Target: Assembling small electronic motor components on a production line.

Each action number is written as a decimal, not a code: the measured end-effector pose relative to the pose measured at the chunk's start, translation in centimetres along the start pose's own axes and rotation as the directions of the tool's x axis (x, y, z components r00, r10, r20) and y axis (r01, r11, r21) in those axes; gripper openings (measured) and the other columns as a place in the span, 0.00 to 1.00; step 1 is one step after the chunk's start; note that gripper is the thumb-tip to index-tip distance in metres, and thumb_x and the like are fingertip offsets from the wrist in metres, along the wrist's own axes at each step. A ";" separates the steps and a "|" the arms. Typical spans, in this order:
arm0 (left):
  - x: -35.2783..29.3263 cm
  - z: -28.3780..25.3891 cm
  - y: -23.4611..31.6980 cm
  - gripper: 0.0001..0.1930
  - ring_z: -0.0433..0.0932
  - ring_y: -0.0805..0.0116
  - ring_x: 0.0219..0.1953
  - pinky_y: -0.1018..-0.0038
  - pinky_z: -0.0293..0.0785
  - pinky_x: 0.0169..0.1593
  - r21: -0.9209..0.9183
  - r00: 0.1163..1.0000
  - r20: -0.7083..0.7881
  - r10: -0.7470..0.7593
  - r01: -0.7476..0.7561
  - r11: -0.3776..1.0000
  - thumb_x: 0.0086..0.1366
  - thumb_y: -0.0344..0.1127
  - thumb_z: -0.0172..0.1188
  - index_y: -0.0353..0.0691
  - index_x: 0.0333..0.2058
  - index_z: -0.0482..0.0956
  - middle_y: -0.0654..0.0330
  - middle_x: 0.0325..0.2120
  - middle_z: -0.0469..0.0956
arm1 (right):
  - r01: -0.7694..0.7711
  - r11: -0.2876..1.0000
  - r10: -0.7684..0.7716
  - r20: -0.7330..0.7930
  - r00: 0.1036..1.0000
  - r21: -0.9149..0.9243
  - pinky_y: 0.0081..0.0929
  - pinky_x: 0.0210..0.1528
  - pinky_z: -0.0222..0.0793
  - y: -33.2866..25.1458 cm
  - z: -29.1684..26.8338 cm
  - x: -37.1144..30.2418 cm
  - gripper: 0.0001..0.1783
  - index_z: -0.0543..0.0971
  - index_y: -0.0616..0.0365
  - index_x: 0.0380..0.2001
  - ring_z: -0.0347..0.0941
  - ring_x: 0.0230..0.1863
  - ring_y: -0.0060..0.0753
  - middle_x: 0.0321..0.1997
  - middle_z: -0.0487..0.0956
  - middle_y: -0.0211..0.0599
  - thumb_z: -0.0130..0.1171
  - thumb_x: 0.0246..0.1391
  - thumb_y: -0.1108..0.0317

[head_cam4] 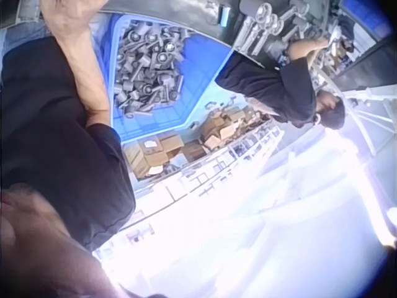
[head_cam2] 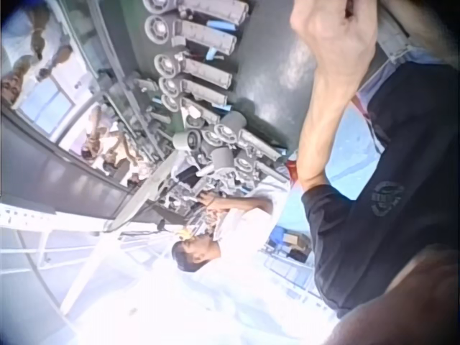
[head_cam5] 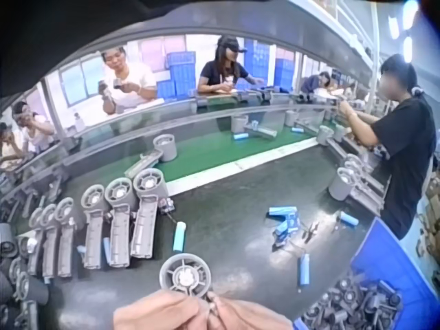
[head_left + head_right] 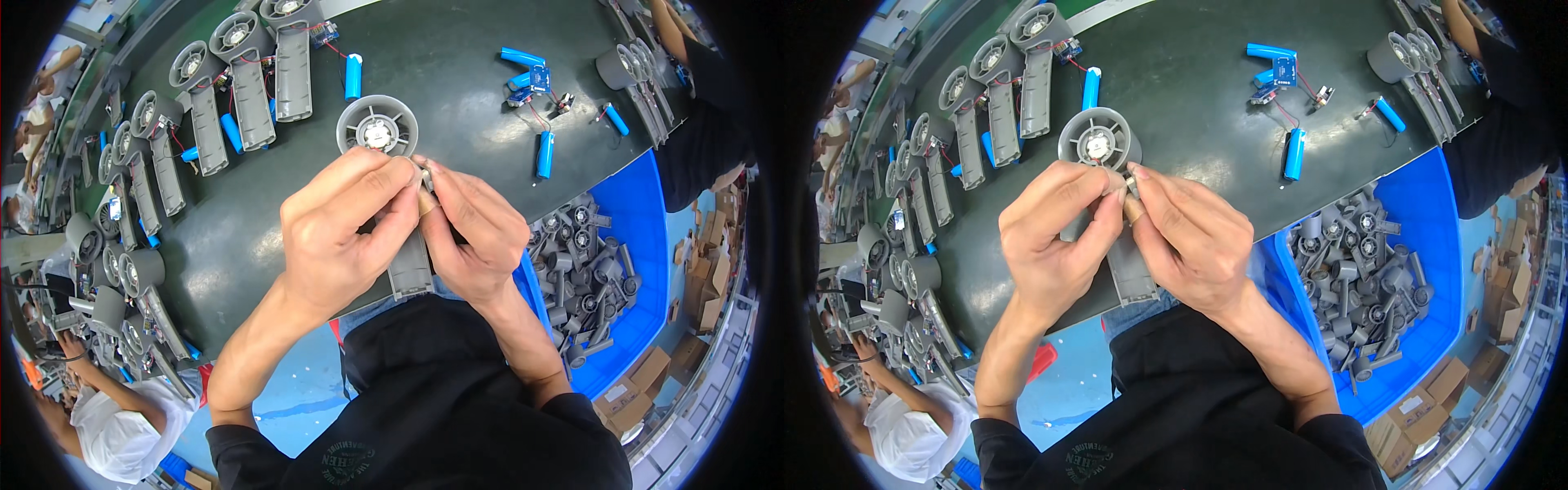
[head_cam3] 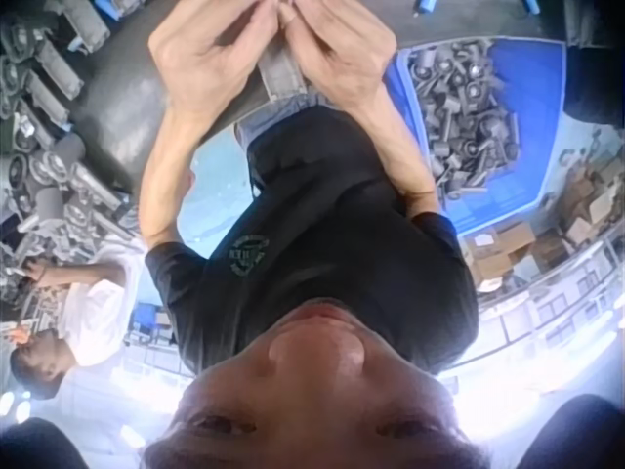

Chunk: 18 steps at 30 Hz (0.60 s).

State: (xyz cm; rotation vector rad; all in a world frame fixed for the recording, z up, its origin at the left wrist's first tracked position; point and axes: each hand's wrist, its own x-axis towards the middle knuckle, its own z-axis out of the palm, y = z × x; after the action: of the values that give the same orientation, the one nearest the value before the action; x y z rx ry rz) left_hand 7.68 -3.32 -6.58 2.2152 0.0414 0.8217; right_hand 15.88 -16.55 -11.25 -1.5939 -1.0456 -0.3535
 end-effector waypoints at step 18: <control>4.0 -3.9 -0.4 0.38 0.74 0.50 0.59 0.61 0.70 0.60 0.248 0.957 0.272 -0.098 0.029 0.968 0.50 0.34 0.74 0.36 0.61 0.71 0.49 0.54 0.77 | -0.440 0.869 0.433 0.085 0.898 0.227 0.23 0.50 0.75 -1.2 -1.2 -0.1 0.16 0.82 0.69 0.48 0.81 0.46 0.29 0.46 0.85 0.45 0.61 0.55 0.83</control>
State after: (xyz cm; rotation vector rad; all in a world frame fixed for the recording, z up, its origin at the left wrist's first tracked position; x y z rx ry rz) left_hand 8.72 0.59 -2.61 2.5284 0.0782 0.4771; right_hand 15.27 -17.75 -10.25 -1.5628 -0.6886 0.1063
